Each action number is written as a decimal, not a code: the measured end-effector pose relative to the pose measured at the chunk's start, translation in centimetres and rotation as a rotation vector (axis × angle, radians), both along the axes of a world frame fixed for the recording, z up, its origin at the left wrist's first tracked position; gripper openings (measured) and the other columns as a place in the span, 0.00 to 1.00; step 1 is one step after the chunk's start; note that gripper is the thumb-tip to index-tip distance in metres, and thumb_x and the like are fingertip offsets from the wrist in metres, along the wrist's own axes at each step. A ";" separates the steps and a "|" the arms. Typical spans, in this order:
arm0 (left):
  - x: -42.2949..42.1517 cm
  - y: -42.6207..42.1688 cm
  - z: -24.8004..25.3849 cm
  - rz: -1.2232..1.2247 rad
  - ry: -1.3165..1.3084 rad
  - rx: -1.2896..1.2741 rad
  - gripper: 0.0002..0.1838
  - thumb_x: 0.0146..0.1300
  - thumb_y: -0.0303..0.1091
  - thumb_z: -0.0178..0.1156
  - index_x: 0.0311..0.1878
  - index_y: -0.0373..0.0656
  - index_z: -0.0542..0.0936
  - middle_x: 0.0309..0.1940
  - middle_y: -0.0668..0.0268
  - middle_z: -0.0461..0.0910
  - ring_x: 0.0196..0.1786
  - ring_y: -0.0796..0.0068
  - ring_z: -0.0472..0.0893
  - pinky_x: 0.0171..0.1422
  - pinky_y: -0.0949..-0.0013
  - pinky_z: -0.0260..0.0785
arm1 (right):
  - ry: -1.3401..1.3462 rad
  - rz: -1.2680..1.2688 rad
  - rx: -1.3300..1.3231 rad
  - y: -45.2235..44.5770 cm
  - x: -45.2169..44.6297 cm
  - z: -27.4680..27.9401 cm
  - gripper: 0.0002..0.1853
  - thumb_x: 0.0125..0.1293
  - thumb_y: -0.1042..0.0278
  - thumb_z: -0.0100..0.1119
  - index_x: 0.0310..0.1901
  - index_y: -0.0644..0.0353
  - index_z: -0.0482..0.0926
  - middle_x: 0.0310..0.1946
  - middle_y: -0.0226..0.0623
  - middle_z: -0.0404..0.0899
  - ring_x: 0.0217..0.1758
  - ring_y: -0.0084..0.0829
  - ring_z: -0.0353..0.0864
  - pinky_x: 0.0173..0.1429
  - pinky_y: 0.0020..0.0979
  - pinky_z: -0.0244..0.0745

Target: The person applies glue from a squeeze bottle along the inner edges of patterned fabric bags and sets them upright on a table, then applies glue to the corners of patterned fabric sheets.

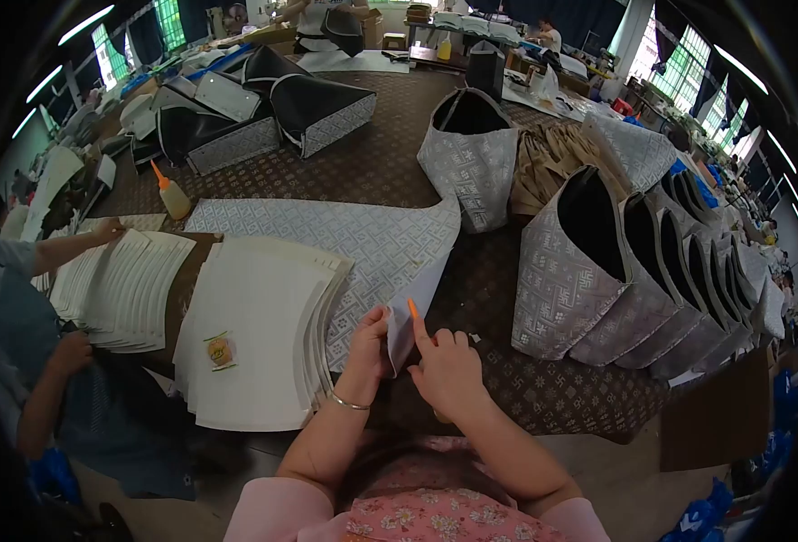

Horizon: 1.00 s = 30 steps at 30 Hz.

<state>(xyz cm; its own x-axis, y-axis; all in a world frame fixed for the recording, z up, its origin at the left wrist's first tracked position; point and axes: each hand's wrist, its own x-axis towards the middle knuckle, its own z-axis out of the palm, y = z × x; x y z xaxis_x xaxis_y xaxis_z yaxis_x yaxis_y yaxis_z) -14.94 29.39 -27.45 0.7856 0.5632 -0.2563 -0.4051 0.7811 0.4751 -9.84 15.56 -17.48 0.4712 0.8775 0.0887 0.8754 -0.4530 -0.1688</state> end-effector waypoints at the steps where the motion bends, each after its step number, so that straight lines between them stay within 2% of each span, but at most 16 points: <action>1: -0.1 -0.2 0.3 0.003 0.004 0.000 0.12 0.59 0.21 0.50 0.45 0.43 0.74 0.42 0.60 0.77 0.43 0.63 0.79 0.48 0.59 0.75 | 0.004 0.003 0.000 -0.1 -0.1 0.0 0.37 0.47 0.59 0.67 0.61 0.55 0.66 0.37 0.38 0.71 0.42 0.38 0.71 0.42 0.34 0.74; 3: -0.2 -0.5 1.3 -0.011 0.006 0.039 0.09 0.65 0.27 0.48 0.45 0.40 0.75 0.39 0.63 0.78 0.40 0.68 0.79 0.45 0.64 0.76 | 0.008 0.010 -0.005 -0.5 -0.3 0.0 0.37 0.48 0.59 0.66 0.61 0.56 0.66 0.38 0.38 0.71 0.42 0.37 0.71 0.42 0.34 0.74; 9: 0.1 0.0 -0.7 0.100 0.033 -0.010 0.09 0.64 0.26 0.50 0.45 0.40 0.76 0.40 0.65 0.79 0.39 0.71 0.79 0.46 0.65 0.75 | 0.128 0.122 -0.048 -2.5 -1.1 0.0 0.37 0.49 0.58 0.65 0.64 0.48 0.64 0.37 0.39 0.73 0.43 0.40 0.72 0.44 0.35 0.74; 10: 0.0 0.0 -0.9 0.100 0.031 -0.009 0.09 0.64 0.26 0.50 0.45 0.40 0.76 0.40 0.65 0.79 0.39 0.71 0.79 0.46 0.65 0.75 | 0.126 0.122 -0.047 -3.0 -0.9 -0.1 0.37 0.49 0.58 0.65 0.64 0.48 0.64 0.37 0.39 0.73 0.43 0.40 0.72 0.44 0.35 0.74; 12: 0.0 0.1 -1.0 0.069 -0.046 0.039 0.09 0.64 0.26 0.51 0.45 0.40 0.76 0.39 0.66 0.79 0.39 0.72 0.79 0.46 0.66 0.74 | 0.330 0.160 0.012 -4.1 -0.3 -0.2 0.38 0.49 0.57 0.65 0.64 0.52 0.63 0.38 0.40 0.74 0.43 0.42 0.74 0.46 0.35 0.74; 16: -0.1 -0.1 -0.6 0.023 -0.116 0.060 0.09 0.64 0.26 0.52 0.45 0.39 0.76 0.38 0.67 0.79 0.38 0.75 0.78 0.45 0.69 0.73 | 0.428 0.080 0.094 -6.1 0.8 0.6 0.37 0.50 0.57 0.65 0.63 0.54 0.64 0.38 0.41 0.75 0.43 0.43 0.75 0.47 0.35 0.73; 18: 0.2 -0.3 -0.4 0.008 -0.043 0.132 0.08 0.63 0.27 0.52 0.43 0.41 0.77 0.35 0.67 0.80 0.38 0.74 0.79 0.45 0.69 0.73 | 0.570 -0.001 0.396 -6.9 1.4 2.1 0.37 0.49 0.67 0.66 0.63 0.56 0.65 0.38 0.43 0.75 0.45 0.37 0.76 0.48 0.28 0.69; 19: 0.3 -0.5 -0.4 0.017 -0.044 0.136 0.08 0.63 0.27 0.52 0.43 0.41 0.77 0.35 0.67 0.80 0.38 0.74 0.79 0.45 0.69 0.73 | 0.559 0.037 0.480 -7.2 1.7 2.9 0.37 0.50 0.74 0.65 0.64 0.64 0.62 0.43 0.42 0.75 0.48 0.32 0.75 0.52 0.27 0.68; 20: 0.3 -0.8 -0.5 -0.068 -0.065 0.253 0.07 0.64 0.28 0.52 0.43 0.41 0.77 0.35 0.67 0.80 0.38 0.75 0.78 0.45 0.70 0.73 | 0.559 0.045 0.482 -7.4 2.1 2.9 0.37 0.50 0.74 0.65 0.64 0.64 0.62 0.43 0.42 0.75 0.48 0.32 0.75 0.52 0.27 0.68; 21: 0.4 -1.1 -0.4 -0.152 -0.084 0.370 0.07 0.64 0.29 0.52 0.44 0.40 0.77 0.36 0.67 0.80 0.39 0.76 0.78 0.45 0.71 0.72 | 0.602 0.081 0.676 -7.7 2.5 2.8 0.36 0.52 0.76 0.63 0.64 0.66 0.60 0.46 0.42 0.74 0.50 0.31 0.74 0.54 0.28 0.67; 22: 0.6 -1.6 -0.4 -0.218 0.017 0.616 0.08 0.63 0.29 0.54 0.44 0.40 0.77 0.33 0.66 0.79 0.37 0.74 0.78 0.44 0.72 0.70 | 0.643 0.118 0.872 -7.8 2.6 2.7 0.36 0.53 0.78 0.61 0.64 0.68 0.58 0.49 0.42 0.73 0.51 0.30 0.73 0.57 0.29 0.66; 23: 0.8 -1.9 -0.4 -0.212 0.020 0.620 0.08 0.63 0.29 0.54 0.44 0.40 0.77 0.33 0.66 0.79 0.37 0.74 0.78 0.44 0.72 0.70 | 0.731 0.114 0.947 -8.0 2.2 2.9 0.35 0.54 0.82 0.58 0.65 0.71 0.55 0.53 0.41 0.70 0.55 0.28 0.70 0.61 0.30 0.64; 25: 0.7 -3.1 0.9 -0.226 0.124 1.579 0.10 0.56 0.28 0.59 0.42 0.44 0.80 0.34 0.66 0.77 0.40 0.68 0.77 0.45 0.67 0.69 | 0.766 0.077 1.009 -8.0 2.2 2.1 0.33 0.54 0.80 0.59 0.63 0.70 0.59 0.51 0.43 0.72 0.54 0.29 0.72 0.60 0.30 0.65; 26: 0.7 -3.9 1.2 -0.228 0.128 1.579 0.10 0.56 0.28 0.59 0.42 0.44 0.80 0.34 0.66 0.77 0.40 0.68 0.77 0.45 0.67 0.69 | 0.794 0.034 1.070 -7.9 2.3 1.5 0.31 0.53 0.78 0.61 0.60 0.70 0.63 0.48 0.44 0.74 0.53 0.30 0.74 0.59 0.30 0.66; 28: 0.6 -5.6 1.6 -0.064 0.278 2.034 0.12 0.49 0.28 0.60 0.39 0.48 0.80 0.38 0.65 0.74 0.45 0.63 0.75 0.49 0.61 0.67 | 0.841 0.044 1.012 -7.7 2.4 0.5 0.33 0.54 0.80 0.60 0.62 0.69 0.60 0.50 0.42 0.72 0.54 0.28 0.71 0.60 0.29 0.65; 30: 0.4 -5.9 1.9 -0.105 0.331 2.033 0.11 0.49 0.28 0.59 0.38 0.48 0.80 0.39 0.66 0.73 0.46 0.63 0.74 0.50 0.60 0.66 | 0.876 0.038 0.962 -7.6 2.7 -0.7 0.34 0.54 0.82 0.58 0.64 0.68 0.58 0.53 0.40 0.70 0.56 0.25 0.69 0.61 0.28 0.63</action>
